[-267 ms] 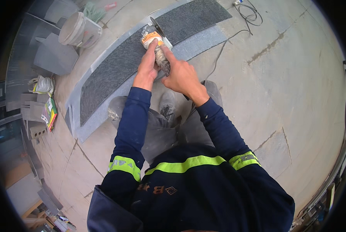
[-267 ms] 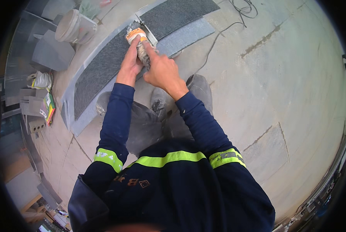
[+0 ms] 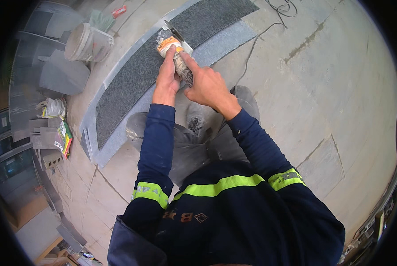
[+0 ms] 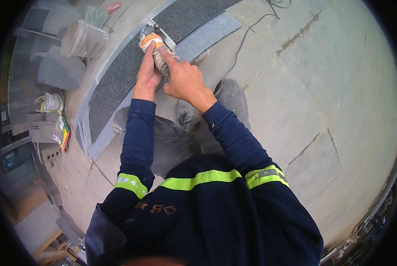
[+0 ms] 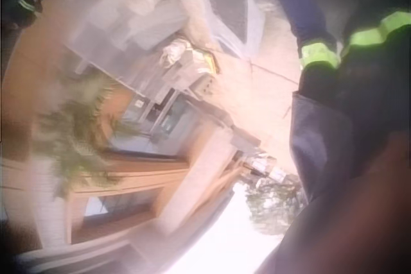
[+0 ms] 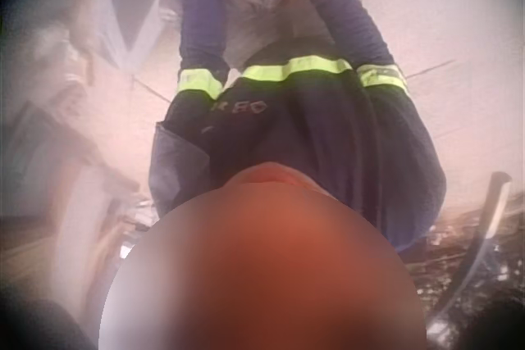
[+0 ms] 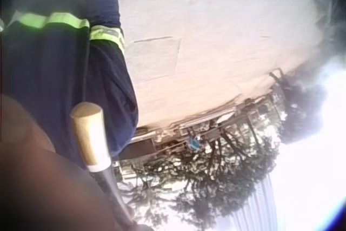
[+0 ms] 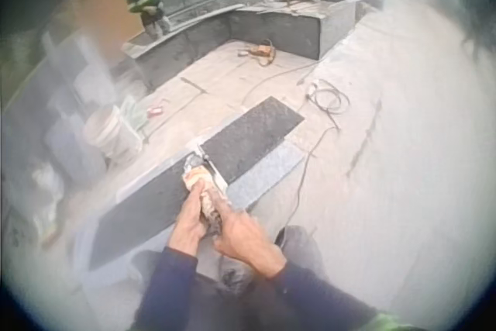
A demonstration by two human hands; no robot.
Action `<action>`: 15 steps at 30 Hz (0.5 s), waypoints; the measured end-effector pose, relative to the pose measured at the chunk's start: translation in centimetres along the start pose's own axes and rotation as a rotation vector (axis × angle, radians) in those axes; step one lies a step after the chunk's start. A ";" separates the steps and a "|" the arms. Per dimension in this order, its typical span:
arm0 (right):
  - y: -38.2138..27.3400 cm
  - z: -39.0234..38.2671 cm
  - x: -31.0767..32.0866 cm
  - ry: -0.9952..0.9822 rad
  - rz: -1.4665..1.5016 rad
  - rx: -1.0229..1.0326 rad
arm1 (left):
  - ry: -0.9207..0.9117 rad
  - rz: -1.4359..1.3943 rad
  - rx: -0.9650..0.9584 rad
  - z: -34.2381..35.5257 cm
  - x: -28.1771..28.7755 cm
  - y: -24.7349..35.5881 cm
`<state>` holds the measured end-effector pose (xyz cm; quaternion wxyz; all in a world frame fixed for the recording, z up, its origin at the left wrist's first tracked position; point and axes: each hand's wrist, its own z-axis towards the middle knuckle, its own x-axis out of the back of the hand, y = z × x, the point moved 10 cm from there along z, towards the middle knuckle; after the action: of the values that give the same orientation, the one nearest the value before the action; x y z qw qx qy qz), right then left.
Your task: The person measures and marks a dark stone slab with a metal ruler and pencil, then uses an angle grinder to cut along the marked line. The person handles the slab, ruler, pencil, and grinder during the process.
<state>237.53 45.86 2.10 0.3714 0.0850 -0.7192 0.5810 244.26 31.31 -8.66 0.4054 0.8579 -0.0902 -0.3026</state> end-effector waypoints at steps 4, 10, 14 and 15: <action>0.2 -0.5 0.0 0.002 -0.030 0.000 | -0.001 -0.003 -0.002 -0.5 -0.2 -0.3; 0.4 -1.1 0.2 -0.055 0.001 -0.026 | 0.041 0.046 0.019 -1.1 0.0 -1.0; 0.5 -0.7 -0.1 -0.073 -0.008 -0.048 | 0.018 0.021 0.009 -1.0 -0.3 -0.8; 0.4 -0.4 -0.2 -0.070 -0.002 -0.047 | 0.019 0.014 0.013 -0.9 -0.3 -0.6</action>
<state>237.60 46.28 1.67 0.3486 0.0973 -0.7452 0.5600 244.48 32.40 -8.59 0.4029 0.8625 -0.0942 -0.2912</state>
